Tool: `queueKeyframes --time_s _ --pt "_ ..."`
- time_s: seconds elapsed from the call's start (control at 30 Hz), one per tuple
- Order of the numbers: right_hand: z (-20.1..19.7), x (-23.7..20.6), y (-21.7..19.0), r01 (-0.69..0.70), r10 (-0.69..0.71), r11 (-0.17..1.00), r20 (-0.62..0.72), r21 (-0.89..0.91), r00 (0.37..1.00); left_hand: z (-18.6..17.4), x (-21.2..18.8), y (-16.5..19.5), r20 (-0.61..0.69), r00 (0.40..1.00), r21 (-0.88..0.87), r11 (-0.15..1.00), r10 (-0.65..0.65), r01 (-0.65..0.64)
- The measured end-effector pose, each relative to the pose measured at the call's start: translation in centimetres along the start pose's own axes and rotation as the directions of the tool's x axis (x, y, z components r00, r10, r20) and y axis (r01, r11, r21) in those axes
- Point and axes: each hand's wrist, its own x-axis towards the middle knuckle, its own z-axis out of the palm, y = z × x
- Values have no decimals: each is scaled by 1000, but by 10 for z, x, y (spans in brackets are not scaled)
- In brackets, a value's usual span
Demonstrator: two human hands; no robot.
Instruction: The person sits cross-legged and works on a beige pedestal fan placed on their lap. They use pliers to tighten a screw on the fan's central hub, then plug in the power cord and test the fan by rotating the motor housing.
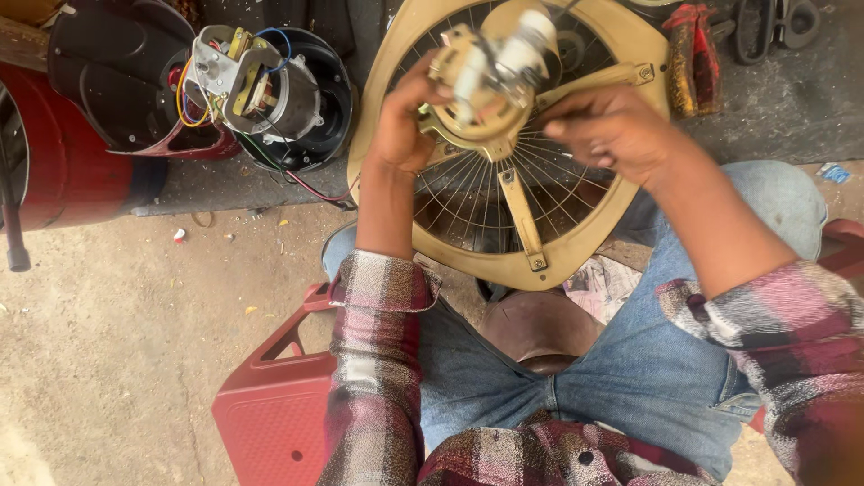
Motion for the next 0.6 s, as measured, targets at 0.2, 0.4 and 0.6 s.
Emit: queueKeyframes --time_s 0.2,0.4,0.6 --pt "-13 12 -36 406 -691 481 -51 -777 721 -15 11 -13 -202 979 -249 967 -4 -48" --pt "-13 64 -50 295 -658 110 153 -949 737 -18 17 -23 10 996 -277 957 93 -86" --pt "-14 91 -24 202 -584 34 144 -979 799 -18 23 -33 60 985 -325 936 160 -132"
